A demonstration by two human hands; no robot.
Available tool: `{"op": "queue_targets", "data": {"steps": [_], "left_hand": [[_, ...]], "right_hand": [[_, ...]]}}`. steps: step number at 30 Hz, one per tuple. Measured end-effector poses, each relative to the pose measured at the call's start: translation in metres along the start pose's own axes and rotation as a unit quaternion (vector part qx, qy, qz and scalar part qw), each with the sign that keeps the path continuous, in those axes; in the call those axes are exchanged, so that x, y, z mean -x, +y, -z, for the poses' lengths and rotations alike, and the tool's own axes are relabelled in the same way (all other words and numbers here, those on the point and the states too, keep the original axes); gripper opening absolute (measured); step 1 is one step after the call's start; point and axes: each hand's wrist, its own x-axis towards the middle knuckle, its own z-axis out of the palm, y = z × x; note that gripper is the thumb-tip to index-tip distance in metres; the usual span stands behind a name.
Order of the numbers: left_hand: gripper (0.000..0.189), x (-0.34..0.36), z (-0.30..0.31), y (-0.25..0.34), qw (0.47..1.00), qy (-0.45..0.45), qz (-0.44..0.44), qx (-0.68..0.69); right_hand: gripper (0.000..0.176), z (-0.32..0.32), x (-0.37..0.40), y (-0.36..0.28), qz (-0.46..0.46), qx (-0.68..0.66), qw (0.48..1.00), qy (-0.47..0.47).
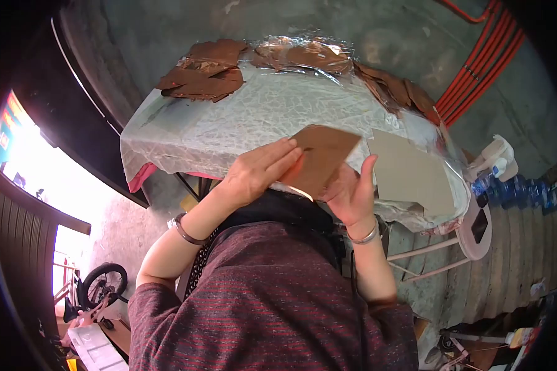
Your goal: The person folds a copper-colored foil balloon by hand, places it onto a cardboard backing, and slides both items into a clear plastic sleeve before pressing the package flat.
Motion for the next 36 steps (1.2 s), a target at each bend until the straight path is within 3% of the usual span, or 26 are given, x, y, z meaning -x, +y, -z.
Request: {"op": "queue_targets", "data": {"steps": [1, 2, 3, 5, 9, 12, 14, 15, 16, 17, 18, 19, 21, 22, 25, 27, 30, 32, 35, 36], "left_hand": [[0.041, -0.003, 0.003, 0.004, 0.996, -0.022, -0.071, -0.056], [0.041, -0.001, 0.003, 0.006, 0.994, -0.043, -0.076, -0.063], [0.041, -0.001, 0.005, 0.007, 0.994, -0.046, -0.079, -0.064], [0.042, -0.001, 0.005, 0.008, 0.992, -0.054, -0.099, -0.063], [0.044, 0.008, 0.0, 0.004, 0.989, -0.064, -0.118, -0.066], [0.042, 0.018, 0.004, 0.004, 0.994, -0.081, -0.064, -0.025], [0.036, 0.037, -0.001, 0.001, 0.988, -0.005, 0.152, 0.041], [0.036, 0.036, 0.0, -0.003, 0.988, -0.007, 0.152, 0.042], [0.037, 0.034, 0.001, -0.008, 0.912, -0.02, 0.329, 0.244], [0.038, 0.034, 0.003, -0.012, 0.765, -0.026, 0.482, 0.426], [0.038, 0.022, 0.004, -0.006, 0.665, -0.023, 0.509, 0.547], [0.038, 0.02, -0.001, -0.002, 0.665, -0.018, 0.511, 0.545], [0.037, 0.013, -0.013, 0.002, 0.659, -0.095, 0.517, 0.539], [0.03, 0.011, -0.017, 0.008, 0.627, -0.079, 0.517, 0.577], [0.024, 0.018, -0.026, 0.014, 0.647, -0.058, 0.491, 0.58], [0.021, 0.021, -0.023, 0.016, 0.662, -0.065, 0.496, 0.558], [0.021, 0.023, -0.021, 0.022, 0.659, -0.102, 0.526, 0.528], [0.02, 0.024, -0.026, 0.028, 0.719, -0.052, 0.464, 0.515], [0.022, 0.027, -0.019, 0.025, 0.698, -0.115, 0.49, 0.509], [0.02, 0.024, -0.019, 0.027, 0.693, -0.091, 0.49, 0.52]], "right_hand": [[0.09, -0.003, 0.003, -0.002, -0.005, -0.068, 0.998, -0.005], [0.073, -0.008, 0.007, -0.005, -0.009, -0.096, 0.995, 0.006], [0.073, -0.001, 0.01, -0.004, -0.007, -0.099, 0.995, 0.006], [0.041, 0.016, 0.016, -0.001, -0.015, 0.031, 0.996, 0.077], [0.02, 0.001, 0.018, 0.009, 0.025, 0.046, 0.99, 0.134], [0.021, 0.005, 0.018, 0.013, 0.049, 0.052, 0.983, 0.168], [0.022, 0.016, 0.021, 0.011, 0.047, 0.059, 0.986, 0.151], [0.023, 0.019, 0.022, 0.011, 0.045, 0.068, 0.987, 0.135], [0.027, 0.019, 0.023, 0.01, 0.034, 0.069, 0.99, 0.121], [0.027, 0.02, 0.023, 0.013, 0.026, 0.069, 0.99, 0.121], [0.03, 0.021, 0.022, 0.017, 0.02, 0.094, 0.989, 0.11], [0.033, 0.022, 0.019, 0.019, 0.016, 0.119, 0.988, 0.098], [0.038, 0.019, 0.02, 0.021, 0.006, 0.139, 0.987, 0.082], [0.039, 0.018, 0.02, 0.023, -0.002, 0.134, 0.989, 0.07], [0.039, 0.029, 0.024, 0.023, -0.022, 0.126, 0.989, 0.071], [0.037, 0.039, 0.025, 0.023, -0.114, 0.083, 0.989, 0.047], [0.036, 0.04, 0.023, 0.025, -0.087, 0.105, 0.99, 0.044], [0.036, 0.033, 0.02, 0.025, -0.075, 0.105, 0.99, 0.052], [0.035, 0.037, 0.018, 0.031, -0.058, 0.105, 0.991, 0.064], [0.035, 0.041, 0.017, 0.034, -0.055, 0.109, 0.991, 0.062]]}}
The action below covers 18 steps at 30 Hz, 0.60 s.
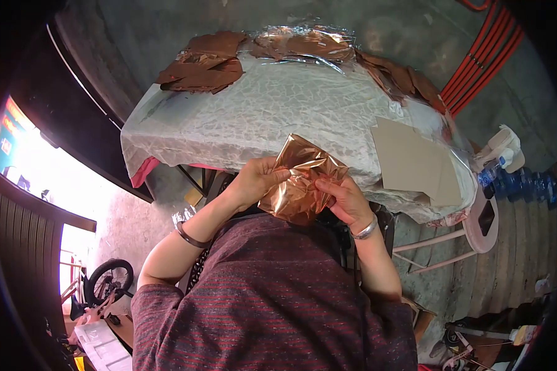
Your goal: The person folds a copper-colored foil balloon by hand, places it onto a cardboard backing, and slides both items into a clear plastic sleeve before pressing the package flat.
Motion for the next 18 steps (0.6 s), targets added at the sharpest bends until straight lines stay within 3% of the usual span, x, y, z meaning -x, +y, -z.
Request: {"op": "queue_targets", "data": {"steps": [3, 4, 7, 9, 11, 13, 16, 17, 18], "left_hand": [[0.019, 0.005, 0.003, 0.022, 0.996, -0.01, 0.064, -0.06], [0.019, -0.001, 0.008, 0.015, 0.997, -0.016, 0.029, -0.063], [0.019, -0.005, 0.014, 0.024, 0.998, -0.032, 0.048, -0.019], [0.019, -0.011, 0.016, 0.018, 0.999, -0.028, 0.039, 0.013], [0.021, -0.016, 0.02, 0.02, 0.99, -0.108, 0.084, -0.032], [0.021, -0.018, 0.022, 0.023, 0.989, -0.121, 0.081, -0.03], [0.02, -0.017, 0.023, 0.036, 0.976, -0.172, 0.094, -0.091], [0.02, -0.019, 0.021, 0.038, 0.968, -0.186, 0.095, -0.137], [0.019, -0.02, 0.018, 0.039, 0.958, -0.2, 0.095, -0.182]], "right_hand": [[0.035, 0.009, -0.002, -0.001, -0.063, -0.005, 0.997, -0.033], [0.035, 0.008, 0.0, -0.007, -0.062, -0.003, 0.997, -0.033], [0.047, 0.003, 0.005, -0.018, -0.068, 0.006, 0.997, -0.028], [0.05, 0.002, 0.004, -0.016, -0.026, 0.036, 0.998, -0.043], [0.051, 0.006, 0.001, -0.021, -0.003, 0.036, 0.999, -0.015], [0.053, 0.011, -0.003, -0.034, 0.02, 0.037, 0.999, 0.011], [0.051, 0.017, -0.006, -0.071, 0.064, 0.202, 0.977, 0.027], [0.051, 0.013, -0.008, -0.079, 0.065, 0.201, 0.977, 0.03], [0.05, 0.002, -0.009, -0.087, 0.069, 0.267, 0.961, -0.002]]}}
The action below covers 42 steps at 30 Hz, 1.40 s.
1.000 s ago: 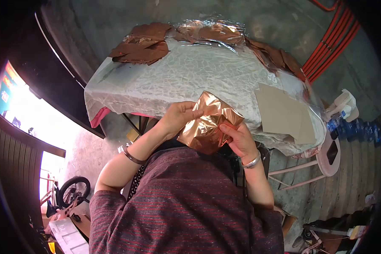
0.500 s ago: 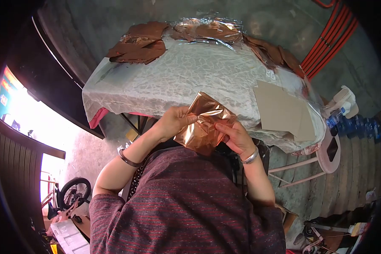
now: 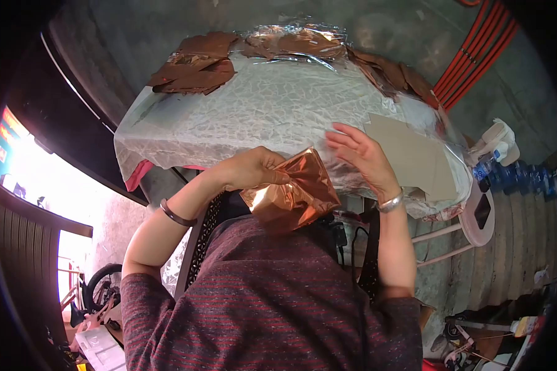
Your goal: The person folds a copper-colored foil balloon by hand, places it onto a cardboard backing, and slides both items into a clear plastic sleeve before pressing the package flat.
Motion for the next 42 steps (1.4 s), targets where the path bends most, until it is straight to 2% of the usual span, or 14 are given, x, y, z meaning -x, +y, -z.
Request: {"op": "queue_targets", "data": {"steps": [3, 5, 6, 7, 10, 12, 13, 14, 15, 17, 19, 20, 23, 42], "left_hand": [[0.022, -0.008, -0.01, 0.015, 0.986, -0.004, -0.057, -0.154], [0.022, -0.012, -0.013, 0.025, 0.985, -0.021, -0.03, -0.168], [0.023, -0.014, -0.011, 0.027, 0.983, -0.036, -0.004, -0.182], [0.023, -0.015, -0.008, 0.027, 0.983, -0.035, -0.003, -0.181], [0.033, -0.018, 0.006, 0.011, 0.986, -0.061, 0.026, -0.154], [0.059, -0.019, 0.025, -0.021, 0.981, -0.108, -0.029, 0.161], [0.059, -0.015, 0.022, -0.019, 0.981, -0.109, -0.03, 0.16], [0.066, -0.013, 0.015, -0.016, 0.917, -0.146, -0.08, 0.362], [0.073, -0.009, 0.007, -0.016, 0.808, -0.173, -0.123, 0.549], [0.075, -0.021, -0.017, -0.03, 0.793, -0.147, -0.176, 0.564], [0.068, -0.031, -0.038, -0.038, 0.842, 0.058, -0.246, 0.477], [0.049, -0.036, -0.04, -0.05, 0.847, 0.095, -0.217, 0.476], [0.037, -0.046, -0.054, -0.051, 0.826, 0.202, -0.139, 0.507], [0.02, -0.046, -0.053, -0.057, 0.826, 0.257, -0.129, 0.485]], "right_hand": [[0.044, -0.017, -0.015, -0.009, 0.032, 0.105, 0.991, -0.073], [0.031, -0.03, -0.018, -0.026, -0.091, 0.234, 0.949, -0.189], [0.021, -0.032, -0.023, -0.022, 0.012, 0.384, 0.899, -0.211], [0.021, -0.032, -0.023, -0.023, 0.012, 0.383, 0.899, -0.213], [0.017, -0.026, -0.02, -0.02, -0.09, 0.356, 0.899, -0.237], [0.016, -0.01, -0.013, 0.0, -0.15, 0.213, 0.956, -0.136], [0.016, -0.006, -0.008, 0.01, -0.149, 0.213, 0.956, -0.134], [0.018, 0.0, 0.001, 0.022, -0.131, 0.054, 0.989, -0.044], [0.019, 0.003, 0.005, 0.036, -0.109, -0.109, 0.987, 0.044], [0.019, 0.003, 0.007, 0.06, -0.099, -0.138, 0.982, 0.081], [0.018, -0.009, 0.011, 0.072, -0.081, -0.199, 0.968, 0.13], [0.017, -0.018, 0.01, 0.08, -0.067, -0.191, 0.963, 0.177], [0.017, -0.03, 0.011, 0.102, -0.031, -0.209, 0.962, 0.17], [0.017, -0.047, 0.017, 0.106, -0.013, -0.207, 0.967, 0.149]]}}
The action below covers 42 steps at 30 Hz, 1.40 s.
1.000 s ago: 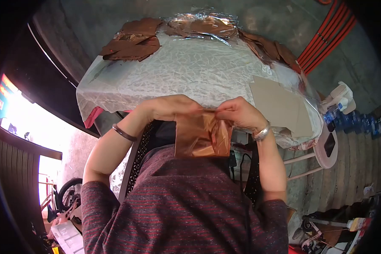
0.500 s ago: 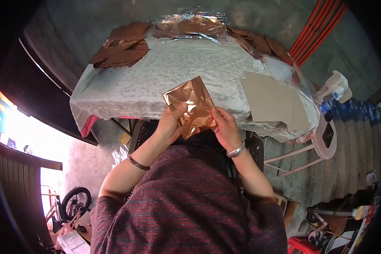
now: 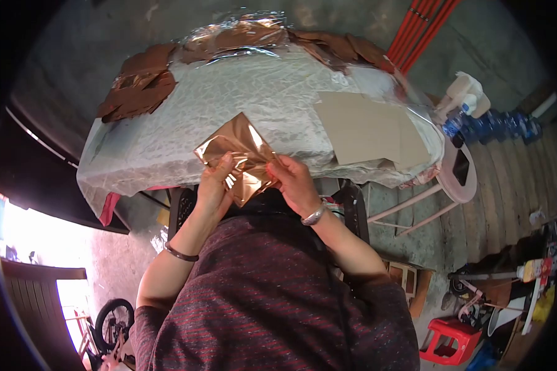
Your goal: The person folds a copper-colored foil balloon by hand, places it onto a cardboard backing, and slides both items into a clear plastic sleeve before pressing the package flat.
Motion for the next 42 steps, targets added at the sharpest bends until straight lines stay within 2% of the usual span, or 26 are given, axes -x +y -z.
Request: {"op": "queue_targets", "data": {"steps": [5, 6, 7, 8, 9, 10, 11, 13, 14, 16, 17, 20, 24, 26, 27, 28, 31, 32, 33, 35, 37, 38, 40, 41, 42], "left_hand": [[0.018, -0.004, 0.007, -0.002, 1.0, 0.009, 0.004, -0.001], [0.018, 0.0, 0.002, 0.002, 1.0, 0.028, 0.001, 0.009], [0.019, -0.007, 0.015, -0.002, 1.0, 0.004, 0.001, 0.02], [0.019, -0.003, 0.011, 0.003, 1.0, 0.001, 0.006, 0.024], [0.019, 0.001, 0.007, 0.009, 1.0, 0.001, 0.01, 0.027], [0.019, 0.0, 0.009, 0.008, 0.999, 0.002, 0.01, 0.031], [0.02, -0.002, 0.011, 0.01, 0.999, 0.007, 0.015, 0.027], [0.02, -0.002, 0.016, 0.012, 0.999, 0.015, 0.021, 0.021], [0.024, -0.004, 0.018, 0.012, 0.999, 0.009, 0.022, 0.023], [0.025, 0.002, 0.008, 0.02, 0.999, 0.012, 0.029, 0.022], [0.025, 0.002, 0.008, 0.023, 0.999, 0.015, 0.022, 0.025], [0.024, 0.002, 0.021, 0.032, 1.0, -0.001, 0.014, 0.017], [0.023, 0.005, 0.035, 0.053, 0.998, 0.05, -0.014, 0.04], [0.022, 0.005, 0.055, 0.062, 0.996, 0.068, -0.033, 0.043], [0.022, 0.003, 0.059, 0.065, 0.995, 0.076, -0.047, 0.051], [0.013, 0.009, 0.049, 0.072, 0.991, 0.105, -0.057, 0.058], [0.014, 0.001, 0.076, 0.074, 0.993, 0.084, -0.035, 0.072], [0.016, -0.003, 0.078, 0.071, 0.99, 0.125, -0.025, 0.064], [0.017, -0.004, 0.076, 0.071, 0.991, 0.113, -0.012, 0.076], [0.017, -0.012, 0.086, 0.065, 0.992, 0.085, 0.006, 0.093], [0.017, -0.014, 0.074, 0.062, 0.993, 0.087, 0.004, 0.081], [0.017, -0.014, 0.065, 0.06, 0.994, 0.088, -0.002, 0.073], [0.016, -0.009, 0.045, 0.056, 0.995, 0.074, 0.005, 0.073], [0.016, -0.007, 0.039, 0.053, 0.995, 0.066, 0.008, 0.069], [0.017, -0.01, 0.038, 0.047, 0.994, 0.077, 0.015, 0.077]], "right_hand": [[0.019, 0.013, 0.002, -0.002, -0.014, 0.008, 1.0, -0.024], [0.022, 0.016, 0.008, -0.016, 0.054, 0.156, 0.986, 0.017], [0.025, 0.017, 0.016, -0.033, 0.119, 0.301, 0.944, 0.057], [0.034, 0.012, 0.03, -0.062, 0.12, 0.406, 0.9, 0.104], [0.037, 0.026, 0.035, -0.073, 0.241, 0.588, 0.763, 0.117], [0.04, 0.038, 0.037, -0.085, 0.348, 0.73, 0.576, 0.119], [0.04, 0.049, 0.038, -0.091, 0.348, 0.731, 0.576, 0.114], [0.035, 0.07, 0.04, -0.091, 0.325, 0.813, 0.459, 0.149], [0.035, 0.085, 0.038, -0.086, 0.325, 0.813, 0.46, 0.148], [0.027, 0.096, 0.03, -0.081, 0.361, 0.757, 0.518, 0.168], [0.027, 0.1, 0.024, -0.077, 0.367, 0.756, 0.518, 0.161], [0.022, 0.046, 0.01, -0.064, 0.438, 0.685, 0.573, 0.106], [0.02, 0.003, -0.025, -0.036, 0.441, 0.654, 0.613, 0.048], [0.018, -0.011, -0.038, -0.023, 0.409, 0.662, 0.628, 0.006], [0.018, -0.012, -0.043, -0.019, 0.411, 0.661, 0.628, 0.005], [0.017, -0.011, -0.046, -0.015, 0.409, 0.666, 0.623, -0.001], [0.018, -0.002, -0.041, -0.024, 0.416, 0.688, 0.594, -0.003], [0.019, 0.002, -0.035, -0.031, 0.426, 0.698, 0.575, -0.005], [0.019, 0.008, -0.031, -0.046, 0.419, 0.704, 0.573, -0.001], [0.023, 0.02, -0.021, -0.092, 0.469, 0.736, 0.489, 0.003], [0.029, 0.031, -0.003, -0.13, 0.447, 0.781, 0.436, -0.011], [0.029, 0.047, 0.004, -0.137, 0.445, 0.784, 0.432, -0.011], [0.027, 0.082, 0.02, -0.131, 0.289, 0.826, 0.484, -0.02], [0.027, 0.091, 0.025, -0.122, 0.288, 0.829, 0.479, -0.025], [0.03, 0.096, 0.029, -0.115, 0.263, 0.819, 0.509, 0.016]]}}
